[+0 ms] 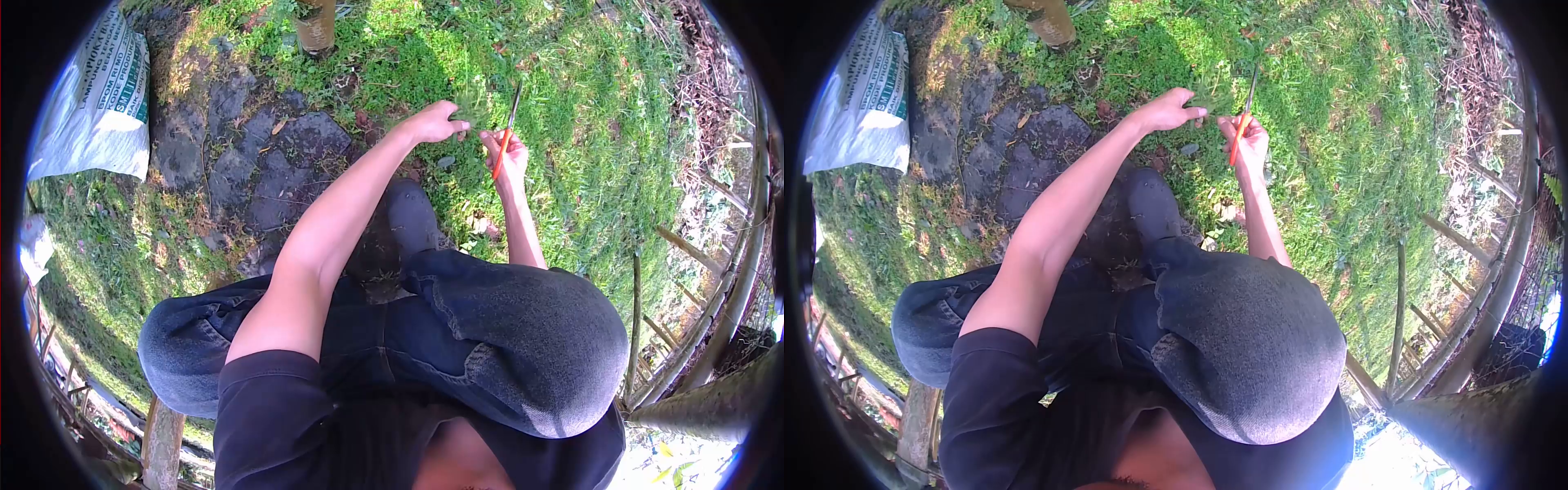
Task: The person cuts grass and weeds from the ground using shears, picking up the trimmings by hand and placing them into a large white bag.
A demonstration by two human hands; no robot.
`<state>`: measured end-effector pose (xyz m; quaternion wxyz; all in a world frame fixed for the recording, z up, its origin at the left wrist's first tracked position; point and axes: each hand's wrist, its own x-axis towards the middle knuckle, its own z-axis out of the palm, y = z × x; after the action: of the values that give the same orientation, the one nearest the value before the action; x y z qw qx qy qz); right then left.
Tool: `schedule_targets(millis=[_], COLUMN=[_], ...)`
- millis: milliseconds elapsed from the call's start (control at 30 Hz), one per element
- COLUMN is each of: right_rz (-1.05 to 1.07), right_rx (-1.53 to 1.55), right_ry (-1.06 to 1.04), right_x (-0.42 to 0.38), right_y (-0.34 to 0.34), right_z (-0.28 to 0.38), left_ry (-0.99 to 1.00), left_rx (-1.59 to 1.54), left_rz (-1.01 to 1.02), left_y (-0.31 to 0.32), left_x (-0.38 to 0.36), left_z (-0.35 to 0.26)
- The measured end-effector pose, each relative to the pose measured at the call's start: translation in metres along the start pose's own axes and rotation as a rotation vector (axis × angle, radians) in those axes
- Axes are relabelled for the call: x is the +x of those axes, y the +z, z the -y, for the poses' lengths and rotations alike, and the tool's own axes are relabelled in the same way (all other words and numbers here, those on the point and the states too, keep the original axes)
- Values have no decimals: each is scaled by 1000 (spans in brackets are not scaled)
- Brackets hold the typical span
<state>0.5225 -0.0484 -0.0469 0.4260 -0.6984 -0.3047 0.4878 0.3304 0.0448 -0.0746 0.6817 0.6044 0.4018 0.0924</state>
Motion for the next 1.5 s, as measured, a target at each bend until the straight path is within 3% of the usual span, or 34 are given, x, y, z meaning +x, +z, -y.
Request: schedule_targets(millis=[167, 300, 467, 667, 867, 1067, 1167, 1267, 1500], right_rz=[-9, 71, 232, 177, 215, 241, 172, 138, 99], right_rx=[-278, -526, -900, -905, -617, -674, -648, -767, -796], right_ry=[-119, -225, -260, -313, -142, -87, -227, -229, -113], right_x=[-4, -23, -40, -35, -37, -40, -42, -43, -43], right_y=[-8, 11, 22, 26, 24, 28, 33, 40, 44], right_z=[-44, -74, -59, -71, -76, -73, -76, -69, -76], left_ry=[-89, -84, -104, -100, -101, -109, -112, -105, -155], left_rx=[-52, 112, 26, 78, 25, 1, 25, 41, -27], left_rz=[-202, -393, -376, -421, -409, -387, -394, -415, -367], left_y=[-10, -12, -16, -14, -17, -21, -21, -21, -30], left_x=[-3, 11, 11, 11, 10, 8, 8, 11, -1], left_z=[-7, 15, 24, 30, 28, 24, 24, 29, 17])
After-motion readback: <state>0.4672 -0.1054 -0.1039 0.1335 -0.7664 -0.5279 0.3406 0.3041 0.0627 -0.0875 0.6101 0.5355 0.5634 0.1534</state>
